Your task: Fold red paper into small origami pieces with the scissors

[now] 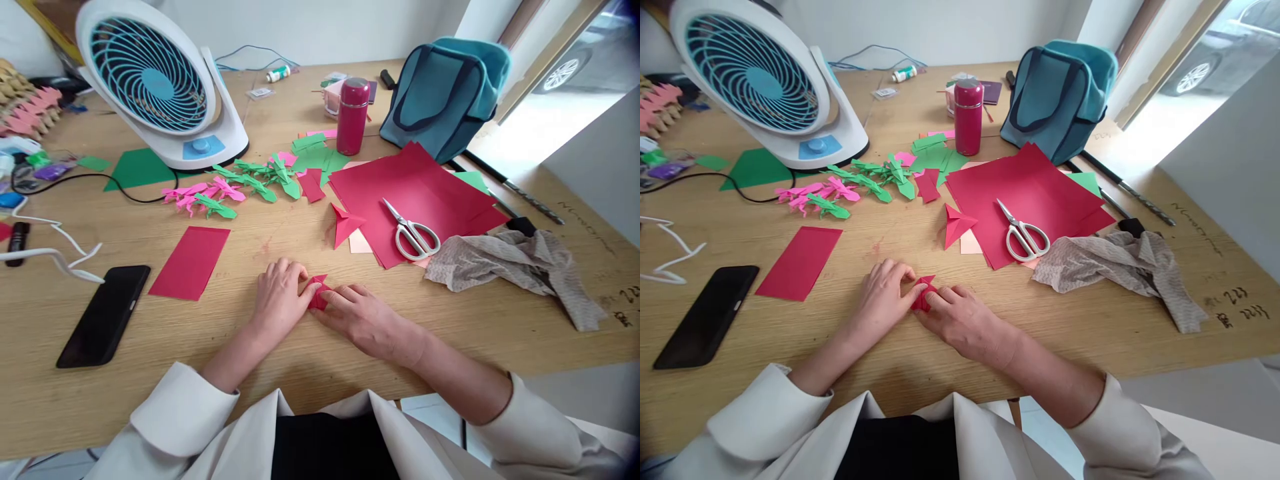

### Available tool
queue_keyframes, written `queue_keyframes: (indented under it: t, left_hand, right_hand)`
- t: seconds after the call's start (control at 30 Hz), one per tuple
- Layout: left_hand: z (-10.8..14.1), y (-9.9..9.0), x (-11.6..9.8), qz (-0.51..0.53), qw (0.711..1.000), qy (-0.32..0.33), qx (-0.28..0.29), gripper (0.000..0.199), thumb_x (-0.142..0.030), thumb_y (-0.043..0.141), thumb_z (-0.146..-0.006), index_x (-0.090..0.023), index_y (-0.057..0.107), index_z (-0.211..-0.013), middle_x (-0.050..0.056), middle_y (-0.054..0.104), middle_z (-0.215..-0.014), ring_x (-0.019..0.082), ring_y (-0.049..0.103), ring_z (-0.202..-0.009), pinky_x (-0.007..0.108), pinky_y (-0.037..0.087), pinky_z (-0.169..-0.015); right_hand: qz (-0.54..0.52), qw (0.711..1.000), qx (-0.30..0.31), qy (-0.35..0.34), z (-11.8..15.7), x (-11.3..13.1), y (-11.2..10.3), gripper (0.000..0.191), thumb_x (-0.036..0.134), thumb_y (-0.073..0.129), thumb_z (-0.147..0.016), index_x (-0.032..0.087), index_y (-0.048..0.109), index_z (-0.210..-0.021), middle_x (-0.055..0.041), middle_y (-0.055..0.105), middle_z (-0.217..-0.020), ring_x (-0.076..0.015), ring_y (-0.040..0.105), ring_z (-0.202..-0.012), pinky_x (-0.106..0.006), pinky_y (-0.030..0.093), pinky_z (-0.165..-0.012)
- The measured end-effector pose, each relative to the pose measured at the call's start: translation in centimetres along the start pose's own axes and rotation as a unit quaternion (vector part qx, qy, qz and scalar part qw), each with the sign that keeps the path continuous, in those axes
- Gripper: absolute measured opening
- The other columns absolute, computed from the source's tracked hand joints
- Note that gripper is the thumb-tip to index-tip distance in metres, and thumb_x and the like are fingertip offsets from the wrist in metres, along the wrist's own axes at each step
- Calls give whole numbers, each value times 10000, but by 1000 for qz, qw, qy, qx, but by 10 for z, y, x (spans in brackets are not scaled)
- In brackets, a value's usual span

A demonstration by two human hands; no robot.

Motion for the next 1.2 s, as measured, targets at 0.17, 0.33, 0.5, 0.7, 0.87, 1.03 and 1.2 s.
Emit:
queue_keyframes:
  t: [0.17, 0.33, 0.5, 0.7, 0.87, 1.03, 1.2]
  left_hand:
    - [-10, 3, -5, 117, 993, -4, 24, 153, -289, 660, -824, -206, 558, -747, 19, 643, -820, 202, 595, -815, 327, 439, -754]
    - [-8, 8, -4, 360, 930, -38, 56, 141, -264, 680, -786, -200, 588, -872, -25, 651, -739, 126, 577, -639, 246, 437, -617]
    - [-4, 6, -3, 474, 877, -35, 68, 172, -332, 688, -793, -168, 649, -824, -1, 656, -727, 123, 581, -655, 229, 450, -613]
    - [4, -1, -9, 477, 876, -13, 75, 206, -371, 681, -816, -175, 645, -763, -8, 644, -707, 122, 577, -641, 225, 454, -593]
    - [9, -9, -11, 444, 894, 6, 59, 154, -319, 665, -832, -188, 647, -753, -21, 658, -712, 118, 594, -675, 224, 455, -647]
    - [12, -14, -13, 423, 905, 14, 46, 171, -333, 673, -834, -193, 639, -743, -27, 666, -686, 116, 597, -639, 232, 454, -644]
    - [14, -16, -16, 400, 916, 23, 34, 150, -315, 677, -832, -198, 647, -743, -30, 677, -682, 115, 605, -633, 234, 457, -646]
  right_hand:
    - [0, 1000, -24, -6, 1, 2, -2, 386, 151, 415, -970, 147, 508, -1344, -153, 573, -1193, -248, 522, -999, -378, 426, -808]
    - [-117, 982, -136, 63, 4, -12, -17, 200, 155, 434, -971, 153, 629, -1014, -74, 613, -897, -176, 538, -791, -317, 417, -710]
    - [-342, 855, -272, 278, 15, -55, -19, 115, 264, 541, -940, 169, 583, -990, -34, 595, -849, -131, 528, -706, -255, 422, -627]
    - [-542, 762, -207, 287, 1, -54, 12, 278, 436, 634, -879, 170, 613, -955, -28, 622, -830, -132, 546, -715, -258, 430, -639]
    - [-576, 738, -204, 286, -3, -48, 16, 247, 408, 639, -876, 166, 602, -846, -8, 585, -761, -124, 511, -694, -256, 420, -647]
    - [-564, 746, -204, 290, -3, -46, 11, 203, 363, 644, -872, 169, 592, -840, -6, 588, -771, -124, 518, -697, -251, 414, -643]
    - [-550, 758, -205, 284, -4, -45, 9, 197, 338, 630, -881, 165, 580, -800, 3, 576, -736, -114, 501, -663, -242, 397, -614]
Point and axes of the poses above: each hand's wrist, its own z-axis away from the middle knuckle, its own y-axis out of the palm, x = y × z, the point moved 6 cm from there along -z, towards the middle knuckle
